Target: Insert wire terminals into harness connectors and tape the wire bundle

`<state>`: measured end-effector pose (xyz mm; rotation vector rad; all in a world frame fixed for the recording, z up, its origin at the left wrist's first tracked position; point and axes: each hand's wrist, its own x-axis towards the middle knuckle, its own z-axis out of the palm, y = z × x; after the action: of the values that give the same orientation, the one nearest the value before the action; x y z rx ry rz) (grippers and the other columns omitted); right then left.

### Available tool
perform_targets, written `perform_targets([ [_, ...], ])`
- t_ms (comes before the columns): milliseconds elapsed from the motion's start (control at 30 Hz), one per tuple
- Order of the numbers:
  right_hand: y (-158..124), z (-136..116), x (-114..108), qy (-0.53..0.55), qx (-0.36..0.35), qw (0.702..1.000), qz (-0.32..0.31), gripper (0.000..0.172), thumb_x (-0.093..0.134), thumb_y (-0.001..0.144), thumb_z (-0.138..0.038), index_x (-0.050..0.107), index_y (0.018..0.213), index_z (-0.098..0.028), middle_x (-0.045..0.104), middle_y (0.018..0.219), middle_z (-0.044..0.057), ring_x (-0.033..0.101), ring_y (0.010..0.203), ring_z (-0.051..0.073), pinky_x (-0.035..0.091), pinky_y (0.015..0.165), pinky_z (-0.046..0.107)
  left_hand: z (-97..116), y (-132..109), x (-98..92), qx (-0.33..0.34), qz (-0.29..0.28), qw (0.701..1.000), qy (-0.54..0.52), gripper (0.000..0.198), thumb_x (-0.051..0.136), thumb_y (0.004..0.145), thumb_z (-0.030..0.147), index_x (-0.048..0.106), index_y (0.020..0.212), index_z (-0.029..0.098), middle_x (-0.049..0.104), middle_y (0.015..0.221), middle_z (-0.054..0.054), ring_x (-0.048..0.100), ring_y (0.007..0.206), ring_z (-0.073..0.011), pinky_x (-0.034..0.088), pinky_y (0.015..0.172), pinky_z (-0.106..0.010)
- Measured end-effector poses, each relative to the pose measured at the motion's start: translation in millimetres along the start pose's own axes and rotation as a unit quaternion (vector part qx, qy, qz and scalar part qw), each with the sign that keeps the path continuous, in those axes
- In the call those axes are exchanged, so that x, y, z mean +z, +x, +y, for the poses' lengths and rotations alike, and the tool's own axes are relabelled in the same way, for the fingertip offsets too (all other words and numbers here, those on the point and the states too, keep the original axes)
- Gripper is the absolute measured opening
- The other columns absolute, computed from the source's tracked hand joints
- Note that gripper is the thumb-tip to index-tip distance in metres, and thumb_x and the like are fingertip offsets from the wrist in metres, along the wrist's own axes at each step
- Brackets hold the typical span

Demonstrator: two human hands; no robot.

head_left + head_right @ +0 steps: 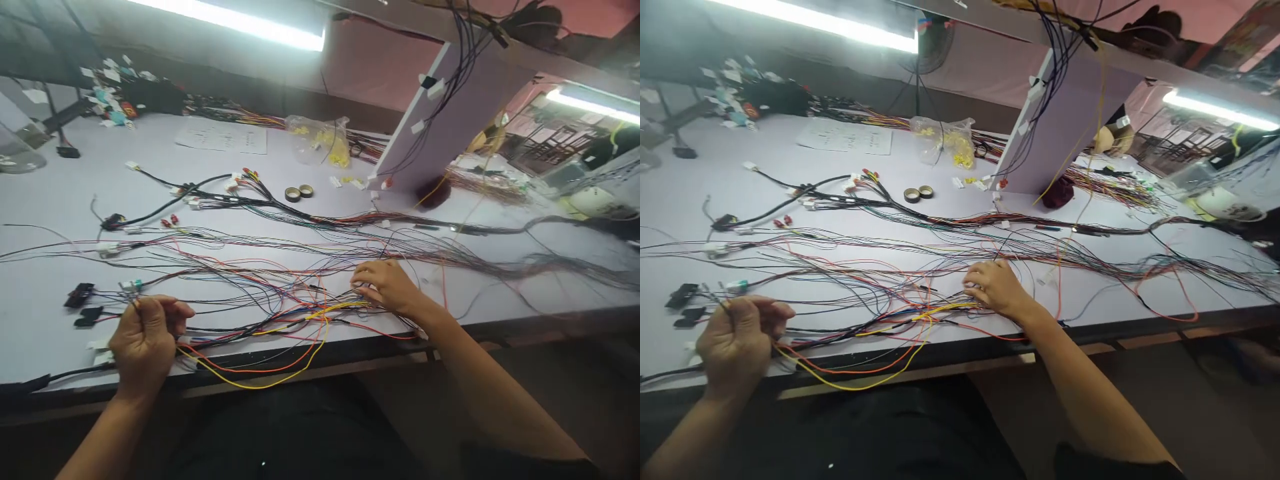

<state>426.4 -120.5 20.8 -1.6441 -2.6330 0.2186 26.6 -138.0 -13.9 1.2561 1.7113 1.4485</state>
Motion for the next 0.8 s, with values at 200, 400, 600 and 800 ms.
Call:
perform_targets([
  [200, 29, -90, 1, 0.076, -0.132, 0.98, 0.125, 0.037, 0.047, 0.096, -0.039, 0.054, 0.128, -0.021, 0.06, 0.129, 0.008, 0.051, 0.116, 0.02, 0.033, 0.097, 0.035, -3, -2, -1.1, 0.011, 0.049, 0.996, -0.069, 0.037, 0.044, 0.092, 0.051, 0.053, 0.083, 0.016, 0.058, 0.062, -0.001, 0.047, 0.044, -0.0091, 0.038, 0.038, -0.021],
  [400, 41, -162, 37, 0.109, -0.245, 0.963, 0.008, 0.074, 0.058, 0.084, -0.059, 0.037, 0.142, -0.019, 0.051, 0.139, 0.01, 0.042, 0.128, 0.026, 0.028, 0.106, 0.041, -10, 2, -6.0, -0.012, 0.088, 0.986, -0.144, 0.038, 0.047, 0.09, 0.054, 0.053, 0.083, 0.017, 0.056, 0.059, 0.0, 0.049, 0.046, -0.0106, 0.036, 0.039, -0.021],
  [600, 38, -143, 51, 0.112, -0.184, 0.976, 0.018, 0.034, 0.053, 0.095, -0.029, 0.052, 0.128, -0.028, 0.064, 0.118, 0.005, 0.058, 0.107, 0.019, 0.034, 0.095, 0.039, -12, 4, -10.2, -0.026, 0.107, 0.973, -0.201, 0.034, 0.048, 0.091, 0.05, 0.053, 0.083, 0.018, 0.054, 0.058, 0.001, 0.051, 0.049, -0.0101, 0.036, 0.041, -0.02],
  [800, 47, -142, 38, 0.166, -0.175, 0.97, 0.024, 0.028, 0.056, 0.092, -0.038, 0.06, 0.118, -0.028, 0.067, 0.112, 0.004, 0.059, 0.099, 0.019, 0.037, 0.09, 0.037, -13, 5, -11.6, -0.029, 0.111, 0.969, -0.217, 0.034, 0.045, 0.093, 0.049, 0.053, 0.082, 0.018, 0.054, 0.057, 0.001, 0.045, 0.044, -0.0082, 0.034, 0.041, -0.02],
])
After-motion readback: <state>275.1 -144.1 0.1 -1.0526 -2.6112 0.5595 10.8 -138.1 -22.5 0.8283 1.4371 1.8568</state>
